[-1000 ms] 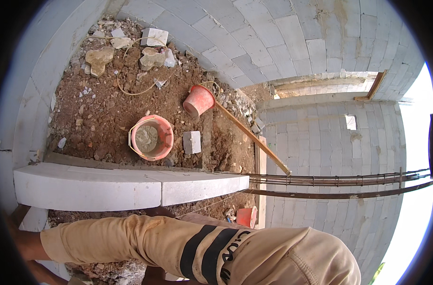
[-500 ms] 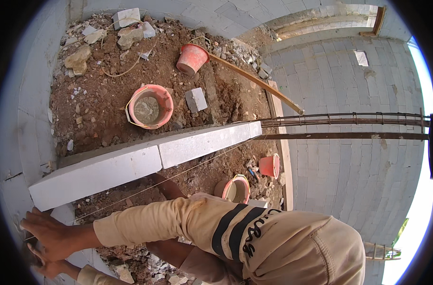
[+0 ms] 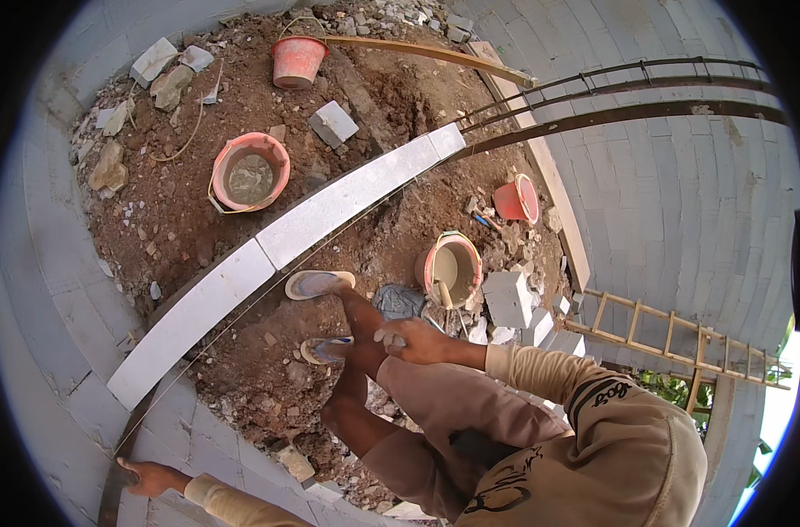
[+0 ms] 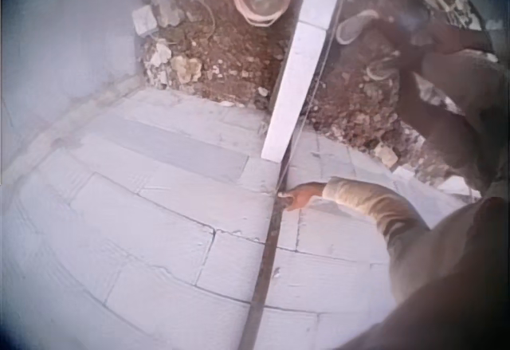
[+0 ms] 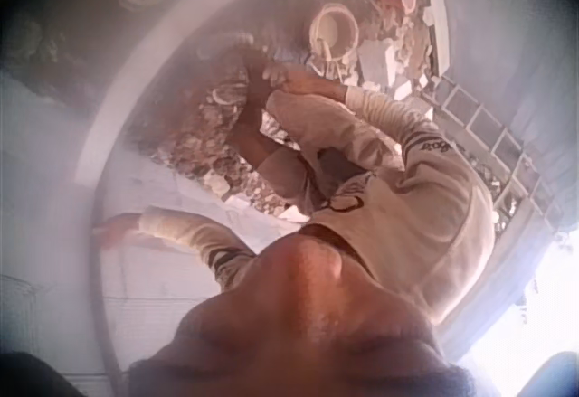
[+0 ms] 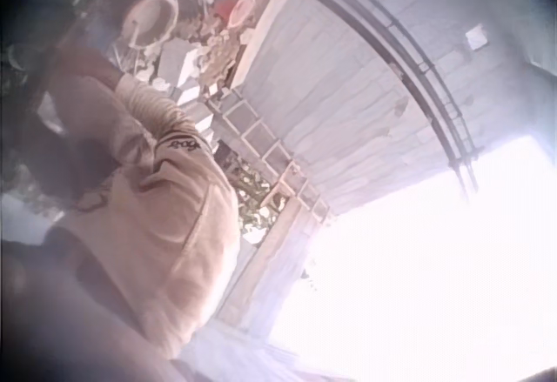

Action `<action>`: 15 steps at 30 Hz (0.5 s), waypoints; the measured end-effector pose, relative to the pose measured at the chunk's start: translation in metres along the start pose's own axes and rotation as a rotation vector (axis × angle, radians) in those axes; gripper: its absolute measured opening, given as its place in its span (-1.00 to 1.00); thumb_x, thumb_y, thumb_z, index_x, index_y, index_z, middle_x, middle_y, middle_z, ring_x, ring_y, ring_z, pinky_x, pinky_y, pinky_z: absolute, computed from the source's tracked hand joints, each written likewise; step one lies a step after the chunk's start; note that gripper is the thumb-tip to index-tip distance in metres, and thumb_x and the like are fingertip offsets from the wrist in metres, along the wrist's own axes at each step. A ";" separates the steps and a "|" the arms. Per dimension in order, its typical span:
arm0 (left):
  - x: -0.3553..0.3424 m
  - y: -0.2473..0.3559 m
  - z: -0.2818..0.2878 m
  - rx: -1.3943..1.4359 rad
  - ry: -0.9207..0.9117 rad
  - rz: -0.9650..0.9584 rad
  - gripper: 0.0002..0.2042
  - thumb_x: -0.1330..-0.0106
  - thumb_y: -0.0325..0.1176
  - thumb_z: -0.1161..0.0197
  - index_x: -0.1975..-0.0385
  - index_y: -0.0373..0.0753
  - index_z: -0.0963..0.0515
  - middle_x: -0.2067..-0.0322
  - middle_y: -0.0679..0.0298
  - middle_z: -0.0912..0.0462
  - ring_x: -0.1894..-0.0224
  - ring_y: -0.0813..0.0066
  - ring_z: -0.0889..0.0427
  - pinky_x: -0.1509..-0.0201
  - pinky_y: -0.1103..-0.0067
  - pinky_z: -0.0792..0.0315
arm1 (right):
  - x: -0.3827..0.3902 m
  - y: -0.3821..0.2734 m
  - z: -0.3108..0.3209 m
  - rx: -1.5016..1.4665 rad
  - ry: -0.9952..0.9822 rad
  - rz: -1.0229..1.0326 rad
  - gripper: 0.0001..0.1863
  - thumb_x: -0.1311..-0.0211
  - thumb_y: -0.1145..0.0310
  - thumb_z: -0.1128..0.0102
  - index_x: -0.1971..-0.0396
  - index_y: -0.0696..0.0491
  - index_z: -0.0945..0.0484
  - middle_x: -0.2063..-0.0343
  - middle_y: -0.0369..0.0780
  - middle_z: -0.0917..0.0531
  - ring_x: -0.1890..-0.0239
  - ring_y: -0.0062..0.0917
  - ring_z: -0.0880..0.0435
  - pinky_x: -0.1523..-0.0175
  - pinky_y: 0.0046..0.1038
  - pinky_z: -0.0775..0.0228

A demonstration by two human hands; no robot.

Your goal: The person measures a long white tile with a tape measure, marks it, and uses a hammer to break it. They then measure and cut a smaller tile with a hand saw, and finally position the cut pieces against a wall.

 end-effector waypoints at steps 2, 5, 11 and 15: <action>-0.003 0.002 0.002 0.004 -0.087 0.026 -0.05 -0.04 0.49 -0.36 0.02 -0.47 -0.56 0.20 -0.15 -0.71 0.16 -0.08 -0.74 0.06 0.15 -0.63 | 0.034 0.036 0.041 0.061 0.109 -0.113 -0.60 -0.20 0.29 -0.23 -0.03 0.10 -0.59 0.14 0.02 -0.72 0.03 -0.07 -0.71 -0.12 -0.16 -0.53; -0.004 0.007 0.005 -0.032 -0.182 0.089 -0.01 0.00 0.52 -0.36 -0.02 -0.47 -0.54 0.18 -0.12 -0.72 0.13 -0.11 -0.74 0.03 0.13 -0.62 | 0.083 0.092 0.078 0.066 0.205 -0.328 -0.59 -0.19 0.22 -0.25 0.00 0.09 -0.62 0.19 0.03 -0.73 0.05 -0.06 -0.72 -0.09 -0.14 -0.53; 0.066 0.020 0.020 0.175 -0.236 0.164 -0.12 -0.18 0.34 -0.36 -0.06 -0.52 -0.48 0.15 -0.21 -0.70 0.08 -0.12 -0.73 0.04 0.14 -0.64 | 0.162 0.191 0.087 -0.019 0.187 -0.548 -0.56 -0.14 0.18 -0.28 0.00 0.06 -0.63 0.15 0.05 -0.73 0.01 -0.03 -0.70 -0.11 -0.13 -0.52; 0.198 0.062 0.026 0.167 -0.531 0.224 -0.46 -0.32 -0.03 -0.40 -0.05 -0.40 -0.53 0.08 -0.12 -0.70 0.07 0.00 -0.73 0.01 0.21 -0.65 | 0.195 0.246 0.082 -0.076 0.198 -0.666 -0.53 -0.11 0.17 -0.30 -0.01 0.04 -0.63 0.14 0.09 -0.72 0.02 0.00 -0.70 -0.12 -0.11 -0.52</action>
Point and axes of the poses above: each hand's wrist, its own x-axis away from the middle knuckle, its own z-axis out of the back of the hand, y = z × x, the point moved 7 cm from there along -x, towards the middle knuckle
